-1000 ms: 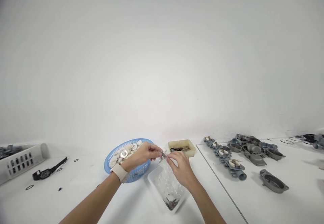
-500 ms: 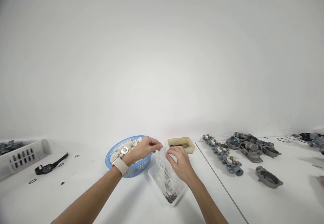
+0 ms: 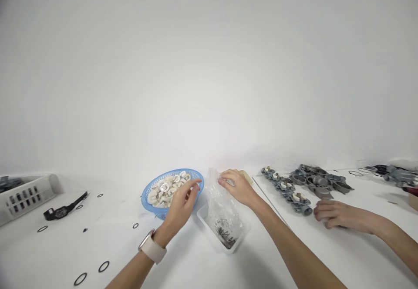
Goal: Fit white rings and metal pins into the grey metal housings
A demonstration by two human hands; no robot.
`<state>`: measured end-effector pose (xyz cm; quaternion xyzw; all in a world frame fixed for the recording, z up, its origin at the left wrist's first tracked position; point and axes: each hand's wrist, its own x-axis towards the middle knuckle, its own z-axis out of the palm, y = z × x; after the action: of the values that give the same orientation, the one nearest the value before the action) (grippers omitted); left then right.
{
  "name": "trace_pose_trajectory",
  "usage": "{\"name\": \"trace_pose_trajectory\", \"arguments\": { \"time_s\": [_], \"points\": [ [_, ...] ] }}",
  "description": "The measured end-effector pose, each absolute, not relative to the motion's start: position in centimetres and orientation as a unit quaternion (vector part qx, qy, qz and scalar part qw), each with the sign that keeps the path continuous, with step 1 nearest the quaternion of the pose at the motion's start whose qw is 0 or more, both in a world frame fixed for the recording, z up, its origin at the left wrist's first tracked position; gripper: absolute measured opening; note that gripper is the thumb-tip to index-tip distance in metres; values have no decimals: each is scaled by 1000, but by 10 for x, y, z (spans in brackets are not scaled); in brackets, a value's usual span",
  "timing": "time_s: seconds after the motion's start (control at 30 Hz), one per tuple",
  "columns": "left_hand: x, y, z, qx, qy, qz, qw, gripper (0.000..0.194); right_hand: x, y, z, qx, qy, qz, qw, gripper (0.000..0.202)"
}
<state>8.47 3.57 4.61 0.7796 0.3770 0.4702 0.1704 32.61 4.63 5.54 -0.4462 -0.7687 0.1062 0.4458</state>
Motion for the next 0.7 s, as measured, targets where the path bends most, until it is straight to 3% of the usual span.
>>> {"name": "trace_pose_trajectory", "arguments": {
  "time_s": [0.3, 0.7],
  "points": [
    [51, 28, -33, 802, 371, 455, 107, 31, 339, 54, 60, -471, -741, 127, 461, 42],
    [42, 22, -34, 845, 350, 403, 40, 28, 348, 55, 95, -522, -659, 203, 502, 49]
  ]
}}
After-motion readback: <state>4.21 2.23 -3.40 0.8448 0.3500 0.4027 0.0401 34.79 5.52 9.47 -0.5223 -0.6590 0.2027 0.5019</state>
